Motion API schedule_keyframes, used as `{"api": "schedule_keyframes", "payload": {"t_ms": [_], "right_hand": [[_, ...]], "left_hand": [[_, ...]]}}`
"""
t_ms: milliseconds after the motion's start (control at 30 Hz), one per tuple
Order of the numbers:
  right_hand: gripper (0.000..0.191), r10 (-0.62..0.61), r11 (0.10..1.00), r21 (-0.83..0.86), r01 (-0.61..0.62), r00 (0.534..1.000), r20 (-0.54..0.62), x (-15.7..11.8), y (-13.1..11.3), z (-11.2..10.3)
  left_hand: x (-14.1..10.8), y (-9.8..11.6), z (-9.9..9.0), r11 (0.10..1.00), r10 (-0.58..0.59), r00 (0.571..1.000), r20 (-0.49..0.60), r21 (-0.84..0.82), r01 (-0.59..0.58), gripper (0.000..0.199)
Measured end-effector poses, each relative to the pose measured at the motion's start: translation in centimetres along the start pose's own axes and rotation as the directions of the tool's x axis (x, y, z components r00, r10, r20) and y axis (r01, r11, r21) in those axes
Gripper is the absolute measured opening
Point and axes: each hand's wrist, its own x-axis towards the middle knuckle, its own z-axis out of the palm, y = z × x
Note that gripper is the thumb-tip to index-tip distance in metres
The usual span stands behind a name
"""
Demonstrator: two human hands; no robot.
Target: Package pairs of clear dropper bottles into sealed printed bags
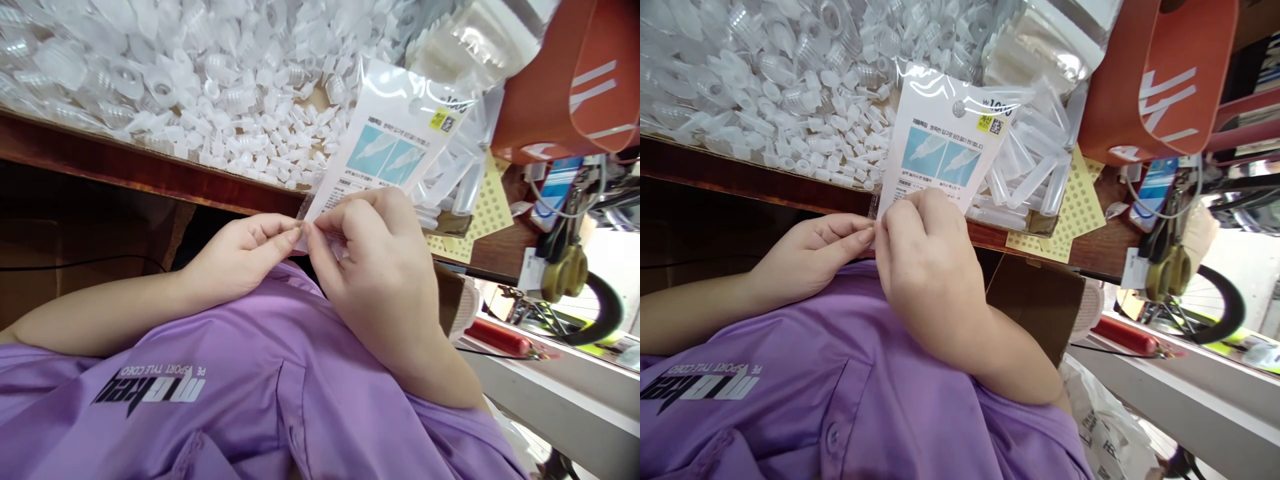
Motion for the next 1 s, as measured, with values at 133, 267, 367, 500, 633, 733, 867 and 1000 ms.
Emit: {"api": "schedule_keyframes", "payload": {"t_ms": [133, 267, 367, 500, 633, 733, 867, 1000], "right_hand": [[0.01, -0.009, 1.0, 0.016, 0.01, 0.998, -0.06, -0.6, 0.0, -0.6], [0.029, 0.01, 0.976, 0.217, 0.02, 0.991, -0.135, -2.6, 2.0, -2.2], [0.039, 0.081, 0.915, 0.404, 0.006, 0.977, -0.199, -4.9, 4.7, -2.1], [0.042, 0.11, 0.853, 0.522, -0.011, 0.981, -0.159, -7.1, 7.0, 0.3], [0.027, 0.169, 0.773, 0.634, -0.018, 0.969, -0.178, -7.5, 6.7, 2.5], [0.017, 0.216, 0.718, 0.695, -0.033, 0.96, -0.177, -7.5, 6.3, 3.1], [0.013, 0.255, 0.642, 0.765, -0.042, 0.953, -0.161, -7.5, 6.5, 3.3], [0.014, 0.261, 0.588, 0.807, -0.057, 0.957, -0.123, -7.5, 7.2, 2.9]], "left_hand": [[-0.1, 0.1, 0.1, 1.0, -0.019, 1.0, -0.013, -0.016, 0.019, 0.018], [-0.2, 0.5, 0.2, 0.994, -0.084, 0.994, -0.073, -0.076, 0.078, 0.014], [-0.1, 0.7, 0.2, 0.983, -0.129, 0.988, -0.084, -0.14, 0.116, 0.008], [0.3, 0.5, 0.0, 0.979, -0.155, 0.985, -0.08, -0.144, 0.143, 0.01], [0.8, 0.4, 0.0, 0.977, -0.193, 0.979, -0.065, -0.108, 0.185, 0.014], [0.9, 0.8, 0.4, 0.97, -0.232, 0.972, -0.023, -0.086, 0.229, 0.018], [1.3, 1.6, 1.0, 0.964, -0.262, 0.962, 0.08, 0.069, 0.257, 0.017], [1.8, 2.2, 1.2, 0.937, -0.285, 0.955, 0.086, 0.234, 0.259, 0.015]]}}
